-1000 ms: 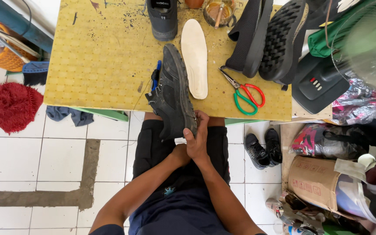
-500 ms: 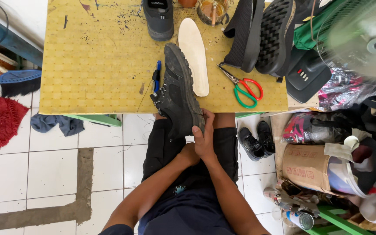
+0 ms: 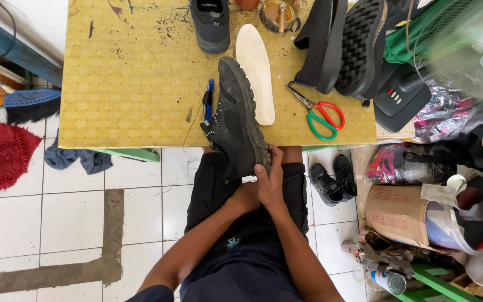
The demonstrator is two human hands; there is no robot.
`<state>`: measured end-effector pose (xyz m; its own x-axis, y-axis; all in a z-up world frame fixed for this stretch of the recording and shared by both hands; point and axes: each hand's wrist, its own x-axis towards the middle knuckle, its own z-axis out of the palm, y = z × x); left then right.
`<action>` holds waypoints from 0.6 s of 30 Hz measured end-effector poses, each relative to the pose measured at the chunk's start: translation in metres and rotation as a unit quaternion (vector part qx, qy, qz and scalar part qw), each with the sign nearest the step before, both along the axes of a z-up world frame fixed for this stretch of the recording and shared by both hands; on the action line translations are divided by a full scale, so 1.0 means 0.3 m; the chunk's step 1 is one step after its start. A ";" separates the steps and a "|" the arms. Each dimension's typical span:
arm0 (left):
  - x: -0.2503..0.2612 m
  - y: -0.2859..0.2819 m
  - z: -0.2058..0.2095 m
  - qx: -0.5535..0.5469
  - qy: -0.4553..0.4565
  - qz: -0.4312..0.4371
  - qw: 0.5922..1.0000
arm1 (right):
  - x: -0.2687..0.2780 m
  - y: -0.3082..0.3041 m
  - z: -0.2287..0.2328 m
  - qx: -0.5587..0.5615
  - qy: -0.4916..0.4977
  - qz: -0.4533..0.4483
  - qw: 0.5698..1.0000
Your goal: The person sits and sews the sole of a black shoe using a needle and thread. They repeatedly push the needle through the shoe's material and pull the thread to secure the stitching.
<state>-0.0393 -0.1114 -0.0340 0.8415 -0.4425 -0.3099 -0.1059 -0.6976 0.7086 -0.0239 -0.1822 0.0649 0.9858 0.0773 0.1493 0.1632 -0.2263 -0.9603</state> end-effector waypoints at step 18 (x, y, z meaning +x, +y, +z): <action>-0.085 0.309 0.557 -0.212 -0.118 0.323 0.915 | 0.037 -0.091 0.105 0.014 0.124 0.089 0.988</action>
<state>-0.0649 -0.0185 0.1330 0.9911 0.1330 -0.0024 0.0473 -0.3352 0.9410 -0.0127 -0.2096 0.0964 0.9637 0.2513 -0.0904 -0.0430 -0.1880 -0.9812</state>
